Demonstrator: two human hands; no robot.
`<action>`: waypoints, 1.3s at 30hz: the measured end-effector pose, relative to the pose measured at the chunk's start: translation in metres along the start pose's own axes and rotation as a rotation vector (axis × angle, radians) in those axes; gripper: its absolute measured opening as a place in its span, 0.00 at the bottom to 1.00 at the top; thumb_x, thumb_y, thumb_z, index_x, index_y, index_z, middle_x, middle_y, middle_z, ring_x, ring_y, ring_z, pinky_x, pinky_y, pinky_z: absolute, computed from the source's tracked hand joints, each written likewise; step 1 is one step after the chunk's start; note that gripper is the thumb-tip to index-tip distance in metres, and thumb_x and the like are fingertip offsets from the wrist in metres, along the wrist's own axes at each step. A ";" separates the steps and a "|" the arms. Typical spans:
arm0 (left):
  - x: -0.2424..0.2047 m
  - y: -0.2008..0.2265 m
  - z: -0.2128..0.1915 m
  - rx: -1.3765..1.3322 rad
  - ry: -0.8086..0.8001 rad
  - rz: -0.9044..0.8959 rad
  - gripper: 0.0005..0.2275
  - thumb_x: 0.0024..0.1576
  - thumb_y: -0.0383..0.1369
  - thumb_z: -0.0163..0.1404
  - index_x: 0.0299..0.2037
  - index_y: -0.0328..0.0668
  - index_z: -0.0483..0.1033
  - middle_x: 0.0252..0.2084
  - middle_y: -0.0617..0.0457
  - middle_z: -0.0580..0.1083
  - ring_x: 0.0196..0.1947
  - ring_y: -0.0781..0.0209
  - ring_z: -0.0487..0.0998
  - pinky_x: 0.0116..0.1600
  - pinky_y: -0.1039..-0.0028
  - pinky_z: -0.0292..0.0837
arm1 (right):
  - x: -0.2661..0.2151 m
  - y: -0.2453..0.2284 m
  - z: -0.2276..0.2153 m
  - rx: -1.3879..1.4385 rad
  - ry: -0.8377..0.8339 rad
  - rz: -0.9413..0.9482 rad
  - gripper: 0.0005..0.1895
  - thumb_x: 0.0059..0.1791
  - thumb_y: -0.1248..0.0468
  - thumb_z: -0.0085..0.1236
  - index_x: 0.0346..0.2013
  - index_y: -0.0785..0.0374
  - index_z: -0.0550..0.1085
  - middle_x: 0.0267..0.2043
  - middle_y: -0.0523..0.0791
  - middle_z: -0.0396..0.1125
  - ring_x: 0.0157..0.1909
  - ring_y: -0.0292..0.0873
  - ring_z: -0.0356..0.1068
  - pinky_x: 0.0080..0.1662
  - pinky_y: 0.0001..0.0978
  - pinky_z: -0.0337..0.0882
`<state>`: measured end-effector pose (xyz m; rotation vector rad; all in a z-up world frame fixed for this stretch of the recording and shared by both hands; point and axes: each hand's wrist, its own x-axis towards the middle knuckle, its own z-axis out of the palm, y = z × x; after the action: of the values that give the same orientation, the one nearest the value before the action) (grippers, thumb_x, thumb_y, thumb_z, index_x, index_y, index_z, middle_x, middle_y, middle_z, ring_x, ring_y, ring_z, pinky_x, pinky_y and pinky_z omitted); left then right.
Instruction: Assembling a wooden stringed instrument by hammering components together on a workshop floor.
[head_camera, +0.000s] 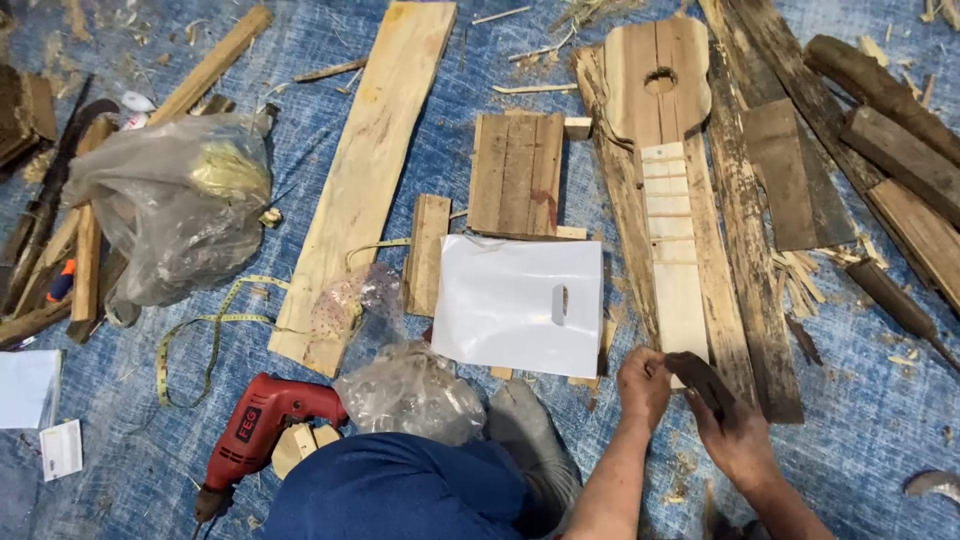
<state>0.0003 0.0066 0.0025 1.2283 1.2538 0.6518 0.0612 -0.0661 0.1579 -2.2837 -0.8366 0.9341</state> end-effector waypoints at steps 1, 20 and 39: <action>-0.003 0.010 -0.003 0.011 -0.036 -0.094 0.06 0.57 0.26 0.57 0.31 0.46 0.74 0.32 0.60 0.69 0.30 0.70 0.67 0.37 0.79 0.68 | 0.010 0.026 0.006 -0.102 -0.011 0.064 0.18 0.53 0.57 0.49 0.55 0.55 0.76 0.36 0.44 0.76 0.22 0.46 0.70 0.30 0.39 0.68; -0.011 0.015 -0.005 -0.139 -0.033 -0.081 0.05 0.54 0.27 0.59 0.31 0.43 0.75 0.27 0.61 0.69 0.27 0.69 0.67 0.36 0.79 0.67 | 0.012 0.058 0.006 -0.029 0.101 0.014 0.18 0.55 0.58 0.50 0.50 0.67 0.79 0.18 0.51 0.71 0.17 0.46 0.66 0.23 0.39 0.61; -0.014 0.030 -0.011 -0.013 -0.094 -0.172 0.04 0.57 0.28 0.58 0.36 0.43 0.75 0.30 0.60 0.70 0.29 0.70 0.67 0.36 0.78 0.67 | -0.024 -0.002 -0.013 0.211 0.218 -0.517 0.21 0.52 0.71 0.38 0.56 0.68 0.75 0.63 0.49 0.72 0.57 0.47 0.73 0.55 0.33 0.70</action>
<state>-0.0062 0.0063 0.0370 1.1142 1.2583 0.4711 0.0568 -0.0843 0.1776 -1.8158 -1.0979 0.5019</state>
